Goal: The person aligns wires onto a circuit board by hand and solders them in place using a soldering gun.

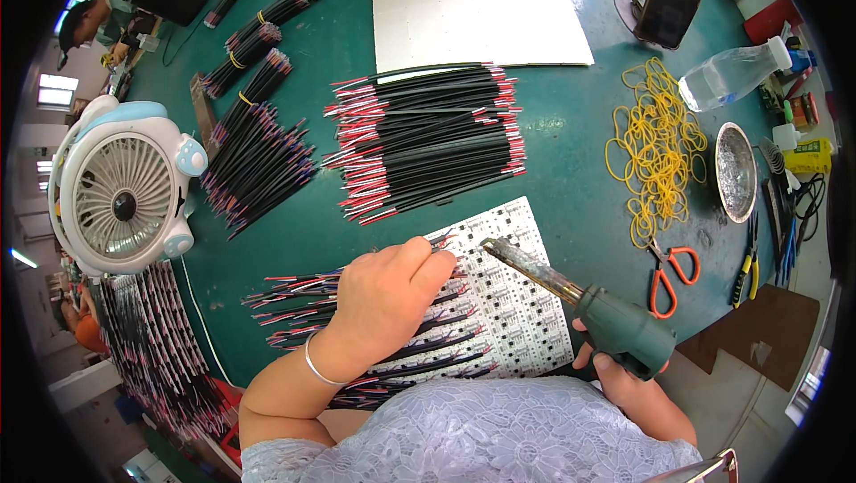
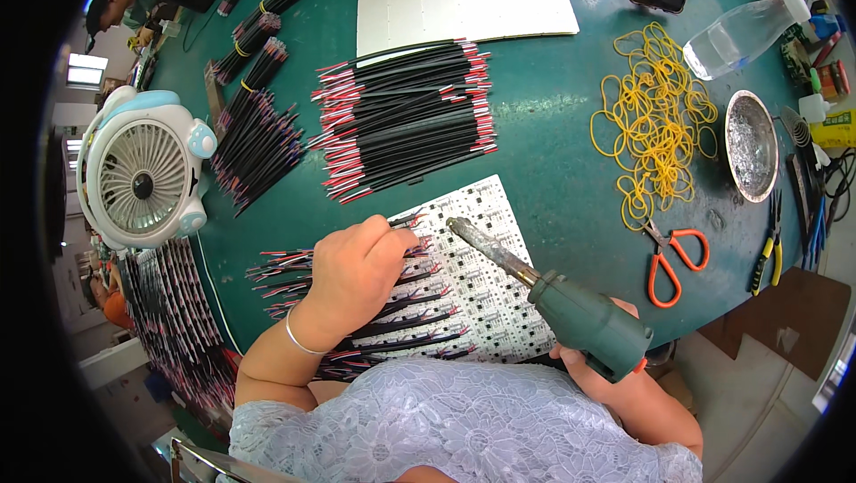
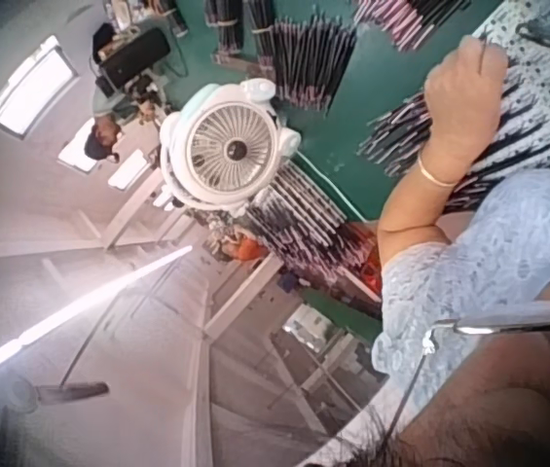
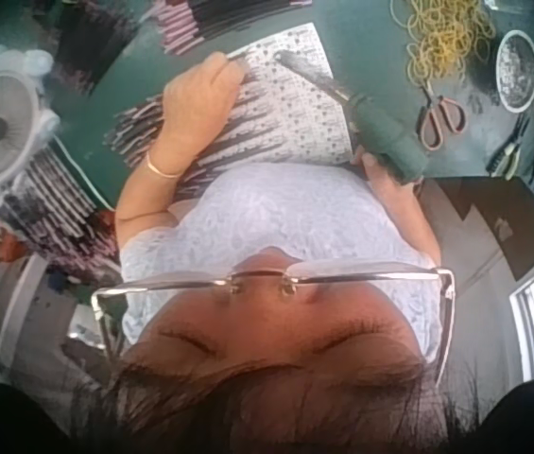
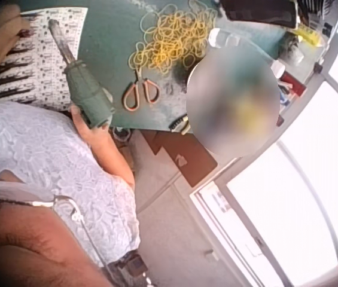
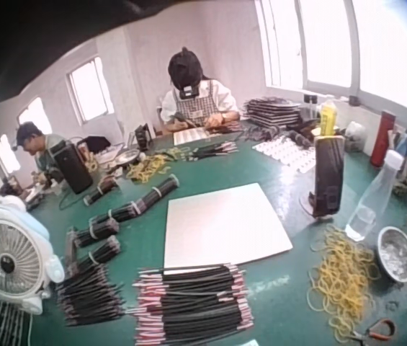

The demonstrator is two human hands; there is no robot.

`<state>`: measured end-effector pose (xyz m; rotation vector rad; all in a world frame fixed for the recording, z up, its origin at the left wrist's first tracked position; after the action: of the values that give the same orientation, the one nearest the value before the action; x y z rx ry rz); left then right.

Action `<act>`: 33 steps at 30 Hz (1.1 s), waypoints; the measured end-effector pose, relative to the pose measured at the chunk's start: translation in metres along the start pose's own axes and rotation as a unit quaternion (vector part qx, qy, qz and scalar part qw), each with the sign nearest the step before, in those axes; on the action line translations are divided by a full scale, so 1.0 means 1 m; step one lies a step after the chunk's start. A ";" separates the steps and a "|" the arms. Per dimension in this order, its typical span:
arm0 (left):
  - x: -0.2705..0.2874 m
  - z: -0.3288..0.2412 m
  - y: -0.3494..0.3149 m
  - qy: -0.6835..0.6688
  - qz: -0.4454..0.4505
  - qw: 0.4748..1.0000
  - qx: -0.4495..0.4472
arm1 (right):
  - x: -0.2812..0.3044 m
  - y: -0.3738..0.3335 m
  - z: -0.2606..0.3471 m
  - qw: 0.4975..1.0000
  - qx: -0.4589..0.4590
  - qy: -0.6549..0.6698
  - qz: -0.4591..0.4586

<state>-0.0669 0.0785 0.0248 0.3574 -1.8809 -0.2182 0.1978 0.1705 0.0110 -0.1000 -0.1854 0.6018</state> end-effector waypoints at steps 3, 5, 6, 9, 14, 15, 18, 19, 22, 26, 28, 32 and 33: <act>-0.004 0.002 -0.002 -0.023 -0.037 0.999 -0.014 | -0.003 0.004 0.001 1.000 0.006 -0.010 0.010; -0.005 0.001 -0.002 -0.020 -0.049 0.998 -0.020 | -0.003 0.004 0.000 1.000 0.019 -0.014 0.013; -0.005 0.001 -0.002 -0.016 -0.062 0.998 -0.026 | -0.002 0.003 -0.003 0.998 0.036 -0.042 0.023; -0.005 0.000 -0.003 -0.010 -0.048 0.998 -0.025 | -0.004 0.006 0.001 0.991 0.079 -0.101 0.041; -0.004 0.000 -0.002 -0.012 -0.036 0.999 -0.024 | -0.004 0.007 -0.002 0.954 0.196 -0.219 0.065; -0.004 0.000 -0.002 -0.012 -0.033 0.999 -0.026 | -0.007 0.010 0.001 0.957 0.194 -0.208 0.064; -0.004 0.000 -0.002 -0.010 -0.027 0.999 -0.027 | -0.009 0.008 0.002 0.962 0.167 -0.207 0.063; -0.004 0.000 -0.001 -0.011 -0.027 0.999 -0.027 | -0.009 0.007 0.001 0.964 0.142 -0.218 0.064; -0.003 0.001 0.001 -0.011 -0.003 1.000 -0.027 | -0.013 0.012 0.007 0.974 0.130 -0.170 0.075; -0.001 -0.001 0.004 0.005 0.034 0.999 -0.035 | -0.014 0.018 0.020 0.956 0.189 -0.204 0.090; 0.001 -0.002 0.006 0.015 0.047 0.998 -0.036 | -0.011 0.016 0.018 0.929 0.209 -0.269 0.148; 0.000 -0.004 0.007 0.028 0.065 0.996 -0.051 | -0.005 0.007 0.010 0.951 0.214 -0.211 0.076; 0.000 -0.004 0.007 0.031 0.065 0.996 -0.055 | -0.004 0.008 0.011 0.956 0.204 -0.204 0.059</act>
<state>-0.0639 0.0855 0.0284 0.1639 -1.8156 -0.2193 0.1879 0.1746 0.0201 0.4209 -0.4524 0.7654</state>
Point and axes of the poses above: each hand's wrist, its own y-axis towards the middle knuckle, its own x-axis out of the back of the hand, z = x × y, the point moved 3 cm from there along y, towards the middle knuckle, and after that the axes turned 13 degrees about -z, right-handed, at the moved point
